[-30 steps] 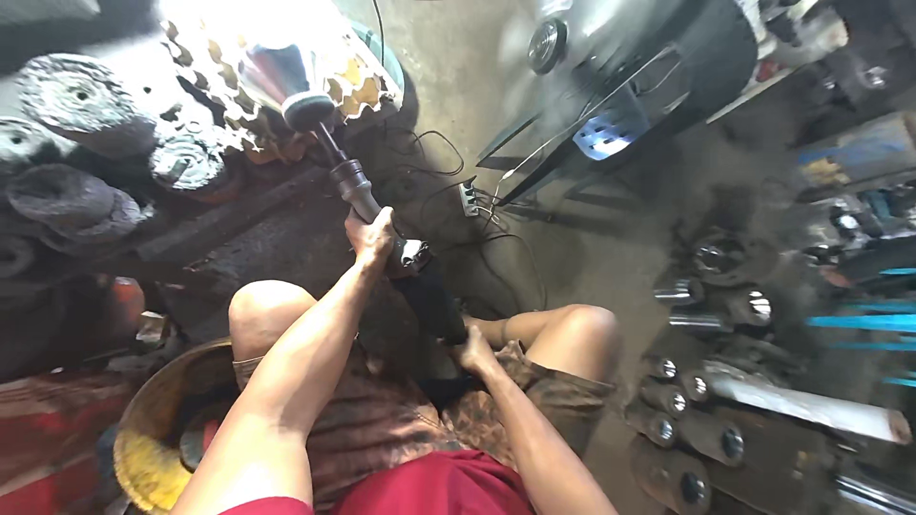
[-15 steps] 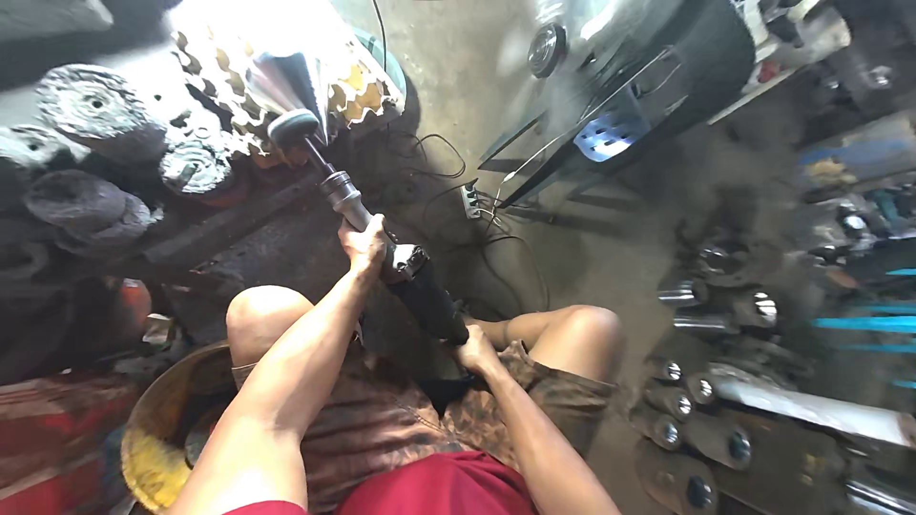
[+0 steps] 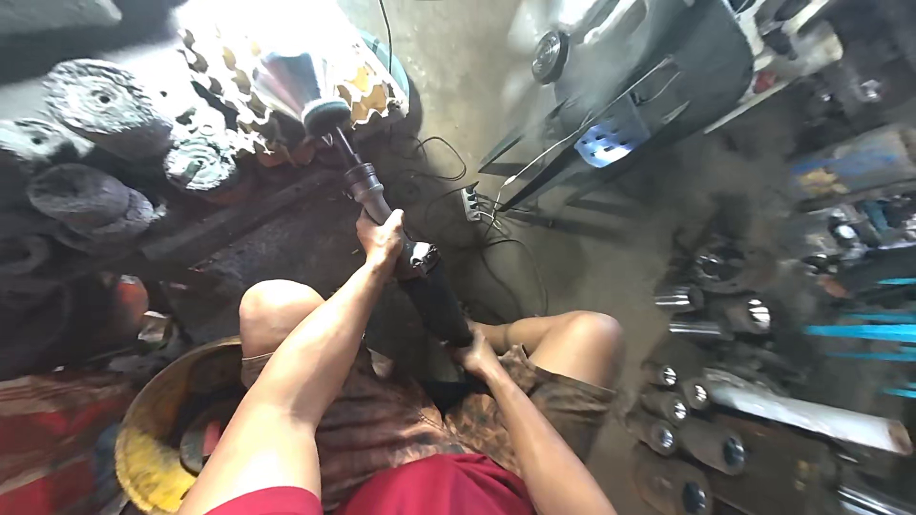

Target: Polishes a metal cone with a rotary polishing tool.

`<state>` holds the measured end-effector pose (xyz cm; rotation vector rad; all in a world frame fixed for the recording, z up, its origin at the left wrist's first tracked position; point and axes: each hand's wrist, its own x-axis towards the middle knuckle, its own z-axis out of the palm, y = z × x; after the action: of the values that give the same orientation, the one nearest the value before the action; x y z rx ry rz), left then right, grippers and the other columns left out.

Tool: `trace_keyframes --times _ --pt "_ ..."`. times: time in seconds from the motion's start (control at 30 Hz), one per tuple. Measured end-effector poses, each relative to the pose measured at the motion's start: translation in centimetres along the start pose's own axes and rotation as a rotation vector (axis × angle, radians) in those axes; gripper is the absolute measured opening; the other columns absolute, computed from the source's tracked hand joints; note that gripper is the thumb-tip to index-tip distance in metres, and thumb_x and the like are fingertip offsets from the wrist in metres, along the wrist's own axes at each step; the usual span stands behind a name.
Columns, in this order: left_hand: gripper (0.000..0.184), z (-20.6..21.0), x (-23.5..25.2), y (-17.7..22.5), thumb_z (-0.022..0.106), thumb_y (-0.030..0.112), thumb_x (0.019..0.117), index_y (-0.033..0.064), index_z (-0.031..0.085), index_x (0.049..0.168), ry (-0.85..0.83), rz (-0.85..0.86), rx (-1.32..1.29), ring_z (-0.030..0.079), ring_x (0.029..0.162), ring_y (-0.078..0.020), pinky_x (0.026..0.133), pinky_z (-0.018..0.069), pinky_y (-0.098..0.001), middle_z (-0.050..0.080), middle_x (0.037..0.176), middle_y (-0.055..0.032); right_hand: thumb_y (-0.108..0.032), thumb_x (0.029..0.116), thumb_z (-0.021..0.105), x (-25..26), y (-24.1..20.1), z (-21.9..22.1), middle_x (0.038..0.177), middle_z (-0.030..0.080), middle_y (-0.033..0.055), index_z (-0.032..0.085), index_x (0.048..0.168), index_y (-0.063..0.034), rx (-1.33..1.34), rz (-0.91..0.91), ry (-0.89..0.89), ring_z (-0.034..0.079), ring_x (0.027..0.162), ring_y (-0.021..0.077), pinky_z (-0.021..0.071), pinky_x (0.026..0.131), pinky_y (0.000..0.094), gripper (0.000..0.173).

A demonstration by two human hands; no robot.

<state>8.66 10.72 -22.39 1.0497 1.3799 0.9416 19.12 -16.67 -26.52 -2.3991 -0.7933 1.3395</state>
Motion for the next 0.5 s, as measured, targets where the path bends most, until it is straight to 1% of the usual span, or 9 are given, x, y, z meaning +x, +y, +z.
trace_keyframes --times 0.07,0.17,0.3,0.37,0.43,0.5 --pt "0.031 0.49 0.16 -0.05 0.076 0.016 0.0819 0.0034 0.066 0.108 -0.015 0.006 -0.014 0.068 0.074 -0.0147 0.069 0.059 -0.0383 0.07 0.086 -0.007 -0.043 0.0807 0.084 -0.05 -0.03 -0.06 0.099 0.074 0.0092 0.07 0.113 -0.0083 0.041 0.022 -0.015 0.073 0.091 0.0215 0.0604 0.087 0.0485 0.049" --pt "0.033 1.02 0.27 -0.17 0.077 0.02 0.0825 0.0036 0.066 0.11 -0.032 -0.021 0.02 0.069 0.079 -0.0175 0.073 0.0583 -0.0424 0.07 0.089 -0.0092 -0.041 0.0815 0.084 -0.06 -0.09 -0.22 0.1 0.075 0.0106 0.07 0.113 -0.0077 0.041 0.06 -0.015 0.073 0.094 0.0234 0.0597 0.089 0.0503 0.048" --pt "0.044 1.09 0.23 0.13 0.076 0.025 0.0839 0.0026 0.064 0.119 -0.051 -0.087 0.113 0.069 0.09 -0.0242 0.082 0.0567 -0.0492 0.071 0.099 -0.0143 -0.042 0.0815 0.084 -0.24 -0.34 -0.07 0.103 0.075 0.012 0.07 0.115 -0.0064 0.015 0.099 0.004 0.072 0.097 0.0245 0.0585 0.092 0.0508 0.051" --pt "0.042 1.22 0.16 -0.05 0.077 0.026 0.0837 0.0033 0.065 0.118 -0.042 -0.089 0.107 0.069 0.089 -0.0238 0.08 0.0567 -0.0487 0.071 0.097 -0.0135 -0.042 0.0815 0.085 -0.32 -0.29 -0.26 0.105 0.074 0.0124 0.068 0.117 -0.0058 0.015 0.104 -0.002 0.072 0.099 0.0248 0.0582 0.093 0.0505 0.054" --pt "0.038 1.15 0.01 -0.22 0.077 0.023 0.083 0.0041 0.066 0.114 -0.029 -0.051 0.067 0.069 0.082 -0.0195 0.076 0.0576 -0.0448 0.07 0.092 -0.0103 -0.043 0.0811 0.084 -0.1 0.04 -0.29 0.105 0.074 0.012 0.069 0.118 -0.0064 0.028 0.094 -0.013 0.072 0.099 0.0246 0.0586 0.092 0.0508 0.054" --pt "0.033 0.86 -0.13 -0.31 0.076 0.02 0.0826 0.0036 0.066 0.109 -0.013 -0.015 0.036 0.068 0.077 -0.0178 0.071 0.0578 -0.0427 0.069 0.087 -0.0088 -0.042 0.0805 0.084 -0.01 0.27 -0.25 0.101 0.075 0.0111 0.069 0.116 -0.0066 0.048 0.063 -0.014 0.073 0.093 0.0233 0.0603 0.089 0.0494 0.052"
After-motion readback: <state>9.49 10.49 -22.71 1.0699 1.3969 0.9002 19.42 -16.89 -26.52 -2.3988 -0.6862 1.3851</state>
